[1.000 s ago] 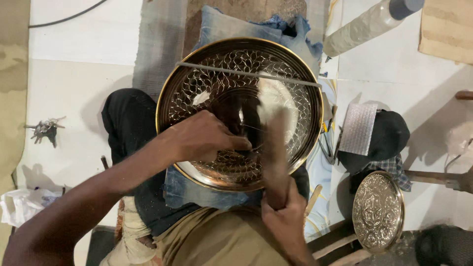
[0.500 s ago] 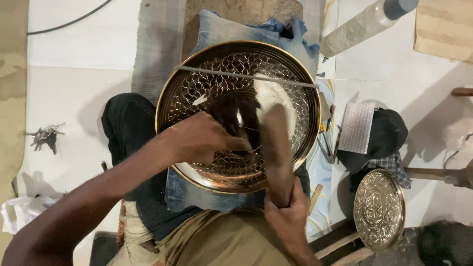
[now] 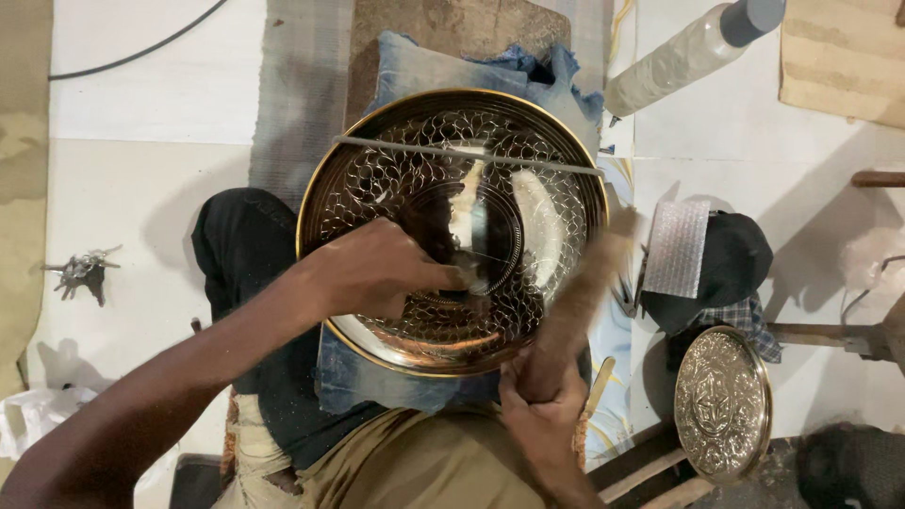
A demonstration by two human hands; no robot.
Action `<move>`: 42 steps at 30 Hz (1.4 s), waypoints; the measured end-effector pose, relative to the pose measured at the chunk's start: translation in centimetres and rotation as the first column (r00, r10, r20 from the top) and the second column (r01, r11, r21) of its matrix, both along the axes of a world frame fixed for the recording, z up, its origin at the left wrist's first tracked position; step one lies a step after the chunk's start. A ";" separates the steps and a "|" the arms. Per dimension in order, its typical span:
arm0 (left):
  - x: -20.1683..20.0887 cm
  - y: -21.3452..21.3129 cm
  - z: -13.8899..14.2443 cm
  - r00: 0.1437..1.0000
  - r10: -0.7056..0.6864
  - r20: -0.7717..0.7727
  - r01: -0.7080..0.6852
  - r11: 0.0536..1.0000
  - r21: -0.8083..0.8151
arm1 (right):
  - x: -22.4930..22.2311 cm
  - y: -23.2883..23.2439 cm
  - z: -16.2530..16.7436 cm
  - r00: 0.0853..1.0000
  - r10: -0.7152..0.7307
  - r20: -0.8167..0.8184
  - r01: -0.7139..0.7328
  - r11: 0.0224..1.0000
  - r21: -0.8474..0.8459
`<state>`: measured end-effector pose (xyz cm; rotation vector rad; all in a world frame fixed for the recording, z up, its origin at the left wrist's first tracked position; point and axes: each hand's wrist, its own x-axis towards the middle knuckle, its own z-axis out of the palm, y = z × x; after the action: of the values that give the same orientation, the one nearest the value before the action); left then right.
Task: The person sits on the floor and uses a wooden mallet to repeatedly strike a small metal punch held against the surface of a large brass plate. The person adjusts the punch position frequently to create a pattern of indentations across the plate.
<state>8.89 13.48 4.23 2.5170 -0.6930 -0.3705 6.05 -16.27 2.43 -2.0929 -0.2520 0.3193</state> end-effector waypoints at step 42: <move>0.0 1.2 0.9 0.989 0.009 0.150 0.006 0.995 -0.101 | 0.1 1.6 0.6 0.997 -0.063 -0.041 0.056 0.986 -0.154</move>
<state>8.89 14.72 5.10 2.4667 -0.7476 -0.1421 6.13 -14.67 3.01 -2.2365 -0.1411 0.3595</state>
